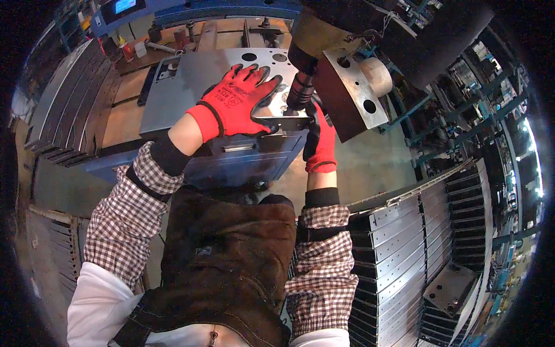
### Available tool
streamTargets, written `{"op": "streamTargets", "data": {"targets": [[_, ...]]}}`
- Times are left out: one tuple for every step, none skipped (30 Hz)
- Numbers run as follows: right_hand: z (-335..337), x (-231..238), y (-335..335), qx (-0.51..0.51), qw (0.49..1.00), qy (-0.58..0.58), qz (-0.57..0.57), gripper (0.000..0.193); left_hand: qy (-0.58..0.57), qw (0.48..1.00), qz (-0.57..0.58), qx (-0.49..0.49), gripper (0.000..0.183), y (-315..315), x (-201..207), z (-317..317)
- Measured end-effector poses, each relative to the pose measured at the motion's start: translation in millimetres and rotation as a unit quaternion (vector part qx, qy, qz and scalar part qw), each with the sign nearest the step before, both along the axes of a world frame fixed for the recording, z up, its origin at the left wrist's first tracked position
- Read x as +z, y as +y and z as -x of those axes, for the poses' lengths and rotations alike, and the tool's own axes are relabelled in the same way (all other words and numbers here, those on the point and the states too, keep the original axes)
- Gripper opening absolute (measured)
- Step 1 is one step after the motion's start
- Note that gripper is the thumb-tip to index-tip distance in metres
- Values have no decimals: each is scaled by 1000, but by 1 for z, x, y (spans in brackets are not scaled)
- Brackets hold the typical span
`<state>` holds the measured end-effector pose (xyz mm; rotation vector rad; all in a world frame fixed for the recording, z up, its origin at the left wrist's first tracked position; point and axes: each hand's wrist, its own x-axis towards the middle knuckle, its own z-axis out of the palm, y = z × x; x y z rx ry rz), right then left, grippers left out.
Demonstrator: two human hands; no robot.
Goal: The worker places metal plates onto a processing bed and uses a handheld pneumatic tool to fabricate the parts.
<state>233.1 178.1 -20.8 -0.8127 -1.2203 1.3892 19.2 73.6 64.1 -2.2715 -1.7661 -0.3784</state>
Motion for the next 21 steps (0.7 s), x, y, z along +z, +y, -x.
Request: {"op": "streamTargets", "data": {"targets": [[1, 1, -1, 0, 1000, 2, 2, 25, 0, 1000, -2, 0, 103, 0, 0, 1], [1, 2, -3, 3, 1000, -1, -7, 26, 2, 1000, -1, 1, 103, -1, -1, 1], [2, 2, -4, 4, 1000, 0, -17, 26, 3, 1000, -1, 3, 103, -1, -1, 2], [3, 3, -5, 5, 1000, 1, -28, 27, 3, 1000, 0, 4, 103, -1, 0, 1], [4, 4, -5, 4, 999, 7, -41, 26, 3, 1000, 2, 5, 103, -1, 0, 1], [6, 5, -5, 1, 999, 11, -51, 26, 2, 1000, 5, 5, 104, -1, 1, 1], [6, 5, -5, -2, 998, 16, -61, 26, 2, 1000, 7, 5, 104, -1, 1, 1], [7, 3, -4, -6, 997, 18, -69, 25, 3, 1000, 7, 4, 104, -1, 2, 0], [6, 3, -4, -5, 998, 20, -57, 27, 4, 1000, 7, 3, 103, -2, 3, 0], [7, 3, -4, -2, 999, 22, -43, 29, 4, 1000, 8, 4, 103, -2, 3, 0], [5, 3, -6, 5, 1000, 25, -9, 34, 1, 1000, 12, 6, 103, -3, 2, 1], [5, 3, -6, 13, 1000, 18, -1, 37, -2, 1000, 16, 8, 103, -3, 2, 2], [1, 1, -3, 17, 1000, 12, 6, 39, -6, 1000, 19, 7, 103, -3, 2, 2], [-1, -3, -1, 21, 1000, -3, -13, 39, -7, 1000, 14, 5, 103, -3, 1, 3], [0, -7, 2, 15, 998, -20, -52, 35, -8, 1000, 9, 3, 103, -3, 0, 3], [-2, -13, 7, 6, 995, -35, -91, 31, -8, 1000, 4, 0, 103, -2, 0, 3], [-2, -19, 13, -17, 987, -54, -151, 26, -6, 1000, 4, -6, 103, 0, 1, 1], [-6, -23, 18, -29, 982, -60, -175, 24, -5, 1000, 3, -12, 104, 2, 3, -2], [-1, -21, 17, -33, 978, -65, -196, 22, -3, 1000, 5, -9, 104, 1, 2, 0], [1, -20, 14, -26, 981, -58, -181, 23, -2, 1000, 6, -5, 104, 0, 2, 1], [1, -17, 11, -17, 987, -53, -152, 24, -1, 1000, 6, -1, 104, -1, 1, 1]]}}
